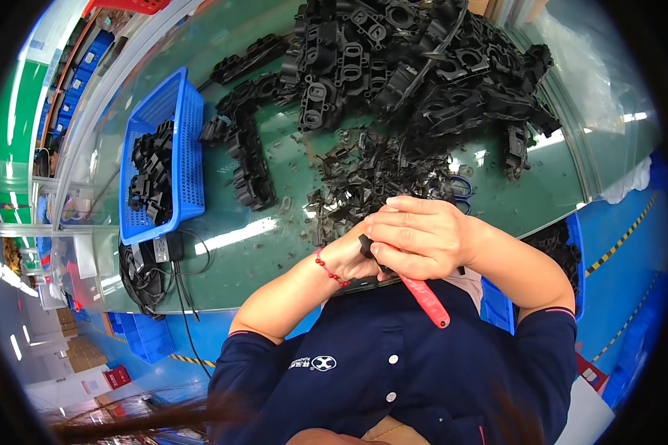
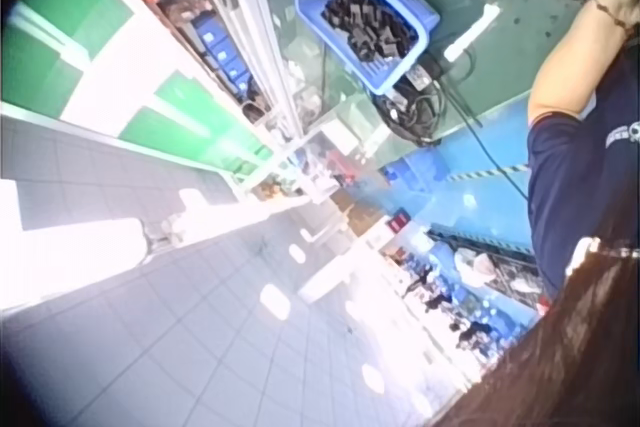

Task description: Using a deburring tool to remove excess plastic from molded black components.

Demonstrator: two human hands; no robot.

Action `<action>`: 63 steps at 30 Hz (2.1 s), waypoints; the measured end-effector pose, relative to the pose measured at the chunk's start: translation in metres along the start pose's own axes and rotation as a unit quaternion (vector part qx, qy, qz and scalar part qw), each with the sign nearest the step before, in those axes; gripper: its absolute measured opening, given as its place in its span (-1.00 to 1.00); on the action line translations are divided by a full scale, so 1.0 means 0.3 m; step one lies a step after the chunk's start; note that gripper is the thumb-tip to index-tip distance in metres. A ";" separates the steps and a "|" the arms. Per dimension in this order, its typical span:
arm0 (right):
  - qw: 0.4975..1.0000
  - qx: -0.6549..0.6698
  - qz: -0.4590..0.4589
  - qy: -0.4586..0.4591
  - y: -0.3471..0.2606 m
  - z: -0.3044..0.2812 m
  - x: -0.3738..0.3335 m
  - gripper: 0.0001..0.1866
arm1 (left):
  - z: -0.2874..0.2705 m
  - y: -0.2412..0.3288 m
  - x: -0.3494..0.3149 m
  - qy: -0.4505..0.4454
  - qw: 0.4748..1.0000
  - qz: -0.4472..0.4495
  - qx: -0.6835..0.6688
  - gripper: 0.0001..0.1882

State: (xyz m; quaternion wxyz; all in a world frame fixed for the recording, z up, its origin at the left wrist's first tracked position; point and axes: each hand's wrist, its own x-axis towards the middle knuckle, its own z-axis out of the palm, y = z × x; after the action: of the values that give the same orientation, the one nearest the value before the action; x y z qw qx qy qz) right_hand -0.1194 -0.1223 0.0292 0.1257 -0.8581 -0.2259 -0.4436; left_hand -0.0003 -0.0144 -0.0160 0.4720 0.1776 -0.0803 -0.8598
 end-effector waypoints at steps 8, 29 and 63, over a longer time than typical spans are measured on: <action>0.999 -0.016 0.029 -0.002 -0.008 0.005 -0.009 -0.83 | -0.025 0.013 -0.003 -0.021 0.998 -0.023 0.051 -0.72; 0.846 0.191 0.468 0.170 0.017 -0.101 -0.051 -0.84 | -0.013 0.044 -0.005 0.042 0.974 0.167 0.147 -0.26; 0.752 0.418 0.484 0.161 0.033 -0.026 -0.089 -0.87 | -0.022 0.021 -0.031 -0.019 0.989 0.140 0.050 -0.19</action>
State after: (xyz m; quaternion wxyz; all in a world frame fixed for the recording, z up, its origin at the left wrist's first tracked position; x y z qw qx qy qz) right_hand -0.1335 -0.1415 0.0118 0.7044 -0.6304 0.0804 -0.3161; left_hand 0.0118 -0.0098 -0.0181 0.5769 0.1718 -0.1564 -0.7831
